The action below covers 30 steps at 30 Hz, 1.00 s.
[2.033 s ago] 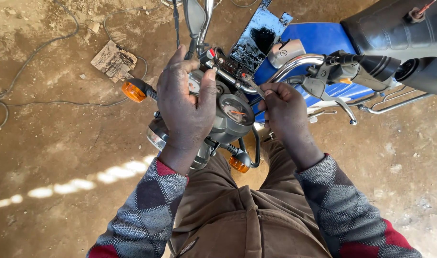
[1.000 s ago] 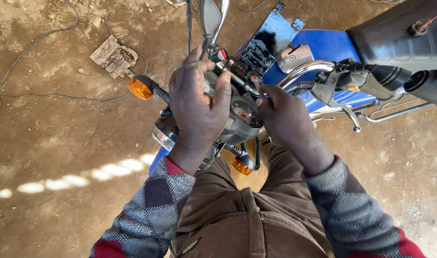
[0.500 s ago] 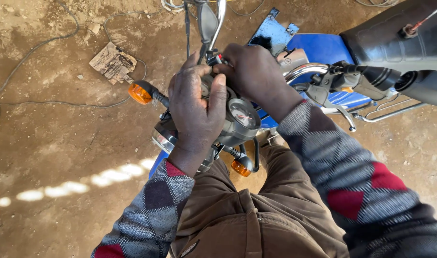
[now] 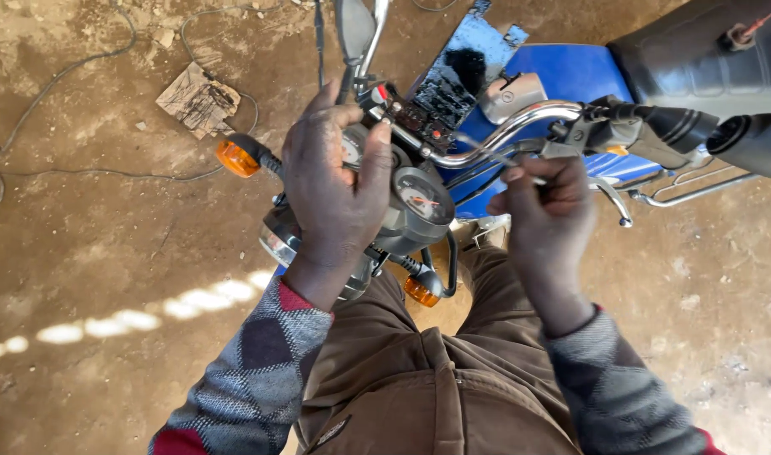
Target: Tightening bolts on a motorcycle handlebar assembly using a small wrench
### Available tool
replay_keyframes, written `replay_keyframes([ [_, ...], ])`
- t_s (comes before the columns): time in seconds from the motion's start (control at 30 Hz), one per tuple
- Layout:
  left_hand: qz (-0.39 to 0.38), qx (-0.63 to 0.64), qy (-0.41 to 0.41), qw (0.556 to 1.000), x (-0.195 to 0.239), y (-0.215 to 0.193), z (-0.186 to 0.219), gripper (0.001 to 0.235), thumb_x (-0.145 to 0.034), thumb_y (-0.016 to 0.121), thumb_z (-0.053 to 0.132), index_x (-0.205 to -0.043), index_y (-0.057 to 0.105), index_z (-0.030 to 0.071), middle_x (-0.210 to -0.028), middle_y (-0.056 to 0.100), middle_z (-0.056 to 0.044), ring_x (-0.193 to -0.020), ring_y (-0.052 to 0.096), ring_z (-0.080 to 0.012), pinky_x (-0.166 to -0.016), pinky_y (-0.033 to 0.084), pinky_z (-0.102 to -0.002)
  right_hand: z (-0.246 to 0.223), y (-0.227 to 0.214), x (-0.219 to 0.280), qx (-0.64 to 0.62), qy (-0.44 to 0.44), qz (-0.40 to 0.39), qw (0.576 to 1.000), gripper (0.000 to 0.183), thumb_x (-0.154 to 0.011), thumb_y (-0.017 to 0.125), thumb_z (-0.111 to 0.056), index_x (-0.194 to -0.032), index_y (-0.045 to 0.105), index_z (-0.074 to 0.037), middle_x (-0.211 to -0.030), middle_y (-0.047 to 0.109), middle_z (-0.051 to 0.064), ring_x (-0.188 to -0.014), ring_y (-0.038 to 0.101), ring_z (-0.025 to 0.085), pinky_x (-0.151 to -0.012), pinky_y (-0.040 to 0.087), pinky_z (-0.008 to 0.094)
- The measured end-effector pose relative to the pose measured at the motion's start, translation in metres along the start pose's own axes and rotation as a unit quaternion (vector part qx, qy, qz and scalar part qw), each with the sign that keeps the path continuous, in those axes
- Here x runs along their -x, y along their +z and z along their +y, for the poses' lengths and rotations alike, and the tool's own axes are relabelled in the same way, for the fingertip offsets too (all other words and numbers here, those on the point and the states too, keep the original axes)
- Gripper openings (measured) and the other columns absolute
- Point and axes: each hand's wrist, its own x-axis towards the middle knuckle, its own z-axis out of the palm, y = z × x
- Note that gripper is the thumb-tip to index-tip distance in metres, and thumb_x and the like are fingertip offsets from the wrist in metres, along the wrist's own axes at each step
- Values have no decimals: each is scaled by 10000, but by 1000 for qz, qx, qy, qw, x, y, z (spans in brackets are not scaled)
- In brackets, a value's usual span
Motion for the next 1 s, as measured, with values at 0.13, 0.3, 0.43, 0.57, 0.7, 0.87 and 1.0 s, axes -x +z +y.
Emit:
replay_keyframes([
  [0.13,-10,-9,-17,1000,3,-1,-2,202,-988,709,188,-1101,625,43,-1357,632,-178,-1262,638,-357,-1086,475,-471,23,1,8,255,-123,-14,959,85,-1004,743,-91,-1014,664,-118,-698,563,-56,-534,385,58,-460,312,257],
  [0.3,-8,-16,-12,1000,3,1,-5,208,-971,717,192,-1087,630,42,-1332,645,-183,-1254,635,-366,-1069,475,-478,45,5,2,240,-106,-13,965,66,-960,729,-113,-1021,708,-97,-745,633,-31,-606,472,66,-540,405,267],
  [0.43,-7,-17,-6,1000,4,2,-6,202,-977,724,178,-1094,627,45,-1345,643,-178,-1256,646,-362,-1077,475,-474,42,7,-3,221,-56,-15,974,73,-953,707,-103,-1025,709,-97,-822,672,-23,-647,504,62,-574,433,254],
  [0.57,-5,-15,-3,1000,4,2,-6,198,-983,710,169,-1088,622,25,-1318,646,-164,-1245,637,-368,-1064,484,-482,35,11,-6,145,-42,-26,988,27,-986,665,-42,-999,655,-62,-759,660,33,-637,628,93,-563,520,246],
  [0.7,-11,-11,-7,1000,3,0,-5,196,-980,699,185,-1082,623,36,-1314,651,-195,-1271,619,-370,-1083,461,-487,35,11,-7,143,-1,-32,989,29,-989,662,-58,-987,647,-83,-707,668,41,-608,613,79,-547,497,234],
  [0.87,-7,-8,2,1000,2,2,-4,185,-974,703,174,-1064,625,32,-1271,668,-200,-1268,620,-358,-1070,463,-478,37,4,-10,154,12,-59,986,22,-996,682,-66,-1004,672,-84,-720,669,39,-604,647,90,-527,499,233],
  [1.0,-9,-3,-8,1000,3,2,-5,188,-985,701,189,-1070,627,38,-1311,652,-199,-1296,608,-360,-1089,465,-490,33,0,-14,248,-119,-91,957,138,-939,661,-12,-1034,745,-67,-821,669,18,-637,542,110,-544,439,291],
])
